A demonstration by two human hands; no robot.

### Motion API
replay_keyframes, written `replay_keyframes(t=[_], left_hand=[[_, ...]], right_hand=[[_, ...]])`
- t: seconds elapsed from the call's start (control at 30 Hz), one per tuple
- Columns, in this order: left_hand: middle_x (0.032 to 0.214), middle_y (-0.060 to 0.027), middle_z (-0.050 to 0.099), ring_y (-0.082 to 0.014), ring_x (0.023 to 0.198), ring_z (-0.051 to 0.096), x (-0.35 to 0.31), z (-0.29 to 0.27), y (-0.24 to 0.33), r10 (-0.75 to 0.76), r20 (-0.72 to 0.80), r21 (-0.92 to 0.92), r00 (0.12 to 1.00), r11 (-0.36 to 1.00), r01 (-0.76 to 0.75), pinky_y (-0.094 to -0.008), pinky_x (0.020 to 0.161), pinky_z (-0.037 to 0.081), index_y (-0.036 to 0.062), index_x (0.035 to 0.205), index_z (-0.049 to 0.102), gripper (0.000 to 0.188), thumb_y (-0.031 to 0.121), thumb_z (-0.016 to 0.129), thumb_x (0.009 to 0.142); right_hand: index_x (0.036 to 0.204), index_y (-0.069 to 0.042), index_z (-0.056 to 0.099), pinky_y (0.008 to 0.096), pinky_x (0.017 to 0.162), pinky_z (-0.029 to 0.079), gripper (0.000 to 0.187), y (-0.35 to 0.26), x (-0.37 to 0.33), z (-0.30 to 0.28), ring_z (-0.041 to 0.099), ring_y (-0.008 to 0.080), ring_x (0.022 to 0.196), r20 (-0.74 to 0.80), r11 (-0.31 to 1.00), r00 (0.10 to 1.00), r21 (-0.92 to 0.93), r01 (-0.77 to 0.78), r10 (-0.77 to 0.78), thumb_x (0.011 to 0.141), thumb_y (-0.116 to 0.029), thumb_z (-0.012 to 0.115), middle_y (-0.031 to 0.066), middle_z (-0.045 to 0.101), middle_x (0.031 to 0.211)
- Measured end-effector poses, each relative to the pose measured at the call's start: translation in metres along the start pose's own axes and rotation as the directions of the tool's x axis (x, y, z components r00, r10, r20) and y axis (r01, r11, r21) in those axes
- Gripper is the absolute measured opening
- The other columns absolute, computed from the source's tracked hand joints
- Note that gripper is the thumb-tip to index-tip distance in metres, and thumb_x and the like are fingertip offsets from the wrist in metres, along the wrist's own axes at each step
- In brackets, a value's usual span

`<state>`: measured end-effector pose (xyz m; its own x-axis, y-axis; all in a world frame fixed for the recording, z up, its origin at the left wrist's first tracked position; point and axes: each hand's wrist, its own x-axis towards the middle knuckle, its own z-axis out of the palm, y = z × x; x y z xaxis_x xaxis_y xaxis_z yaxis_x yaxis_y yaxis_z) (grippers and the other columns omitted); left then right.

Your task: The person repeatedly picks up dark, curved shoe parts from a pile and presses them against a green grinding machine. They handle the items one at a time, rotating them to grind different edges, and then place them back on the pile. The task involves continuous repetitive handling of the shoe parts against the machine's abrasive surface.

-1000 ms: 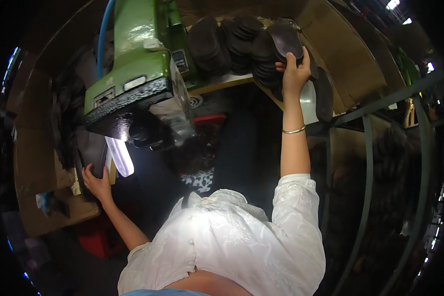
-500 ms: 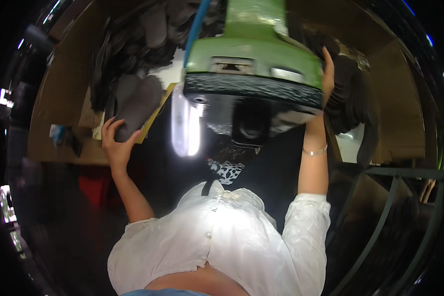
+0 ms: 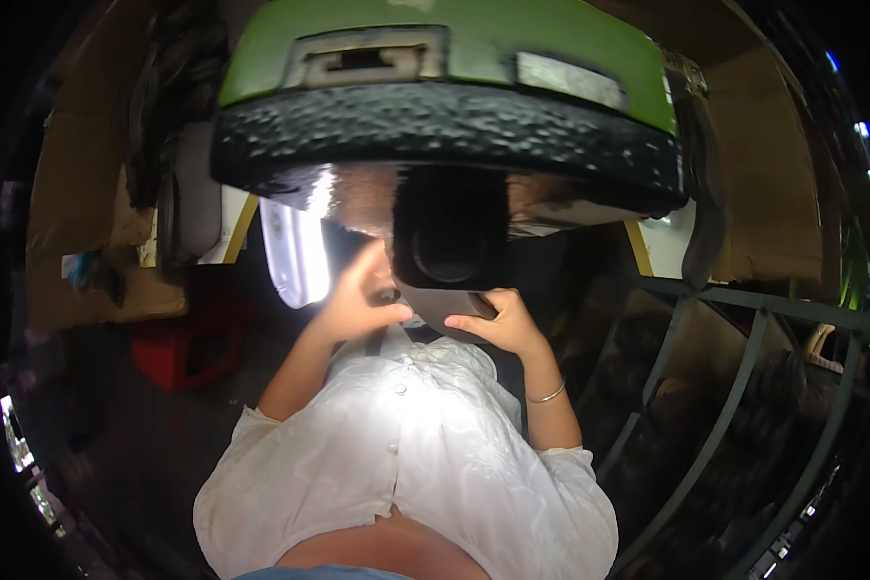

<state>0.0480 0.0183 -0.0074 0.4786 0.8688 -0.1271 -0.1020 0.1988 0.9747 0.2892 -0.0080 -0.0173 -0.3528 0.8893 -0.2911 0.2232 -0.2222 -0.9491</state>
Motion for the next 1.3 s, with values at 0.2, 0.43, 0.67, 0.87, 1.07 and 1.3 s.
replay_keyframes(t=[0.2,0.43,0.67,0.87,1.07,1.3], left_hand=[[0.110,-0.0087,0.054,-0.0165,0.102,0.051,0.027,0.054,0.036,-0.050,-0.031,0.015,0.998,0.999,0.051,-0.0312,0.088,0.041,-0.0003,0.116,0.048,0.044,0.014,0.066,0.078],[0.093,-0.0104,0.062,-0.0174,0.085,0.057,0.029,0.042,0.076,0.082,-0.084,0.158,0.993,0.985,-0.068,-0.0289,0.079,0.044,0.0003,0.105,0.058,0.031,0.024,0.059,0.084],[0.100,-0.0085,0.058,-0.0154,0.090,0.054,0.021,0.036,0.037,0.138,-0.129,-0.016,0.982,0.990,-0.141,-0.0278,0.076,0.045,-0.0013,0.107,0.054,0.029,0.015,0.060,0.084],[0.093,-0.0035,0.059,-0.0101,0.083,0.054,0.016,0.031,0.020,0.099,-0.166,0.066,0.981,0.994,-0.089,-0.0252,0.075,0.045,-0.0006,0.104,0.055,0.024,0.011,0.058,0.082],[0.096,-0.0062,0.060,-0.0093,0.085,0.055,-0.002,0.015,0.050,0.133,-0.351,-0.239,0.927,0.944,-0.226,-0.0244,0.074,0.046,-0.0034,0.103,0.053,0.023,0.002,0.058,0.081],[0.098,-0.0053,0.058,-0.0094,0.089,0.053,-0.037,-0.052,0.023,0.083,-0.412,-0.139,0.907,0.979,-0.152,-0.0248,0.082,0.041,-0.0018,0.105,0.052,0.025,0.012,0.055,0.084]], right_hand=[[0.102,-0.001,0.059,0.0267,0.076,0.047,0.034,0.023,0.006,0.047,0.058,0.0149,0.090,-0.058,0.988,0.996,0.131,0.078,-0.071,0.073,-0.013,0.071,0.0092,0.062,0.098],[0.107,0.003,0.054,0.0309,0.083,0.044,0.047,0.025,0.001,0.054,0.055,0.0189,0.096,0.045,0.994,0.999,0.105,0.017,-0.022,0.070,-0.017,0.074,0.0122,0.059,0.104],[0.106,0.001,0.053,0.0246,0.076,0.044,0.057,0.000,-0.036,-0.057,0.054,0.0111,0.086,-0.032,0.998,0.998,0.043,-0.055,0.057,0.058,-0.013,0.079,0.0056,0.058,0.094],[0.110,0.004,0.049,0.0259,0.077,0.045,0.048,-0.021,-0.025,-0.095,0.058,0.0155,0.084,-0.560,0.791,0.806,0.397,0.466,-0.194,0.067,-0.006,0.066,0.0085,0.059,0.095],[0.100,0.004,0.055,0.0240,0.073,0.045,0.032,-0.029,0.002,-0.066,0.057,0.0131,0.079,-0.605,0.743,0.749,0.365,0.561,-0.269,0.070,-0.004,0.065,0.0070,0.060,0.089],[0.098,0.004,0.057,0.0223,0.073,0.046,0.026,-0.031,0.024,-0.001,0.058,0.0103,0.078,-0.513,0.632,0.727,0.388,0.670,-0.456,0.072,0.004,0.061,0.0054,0.062,0.088]])
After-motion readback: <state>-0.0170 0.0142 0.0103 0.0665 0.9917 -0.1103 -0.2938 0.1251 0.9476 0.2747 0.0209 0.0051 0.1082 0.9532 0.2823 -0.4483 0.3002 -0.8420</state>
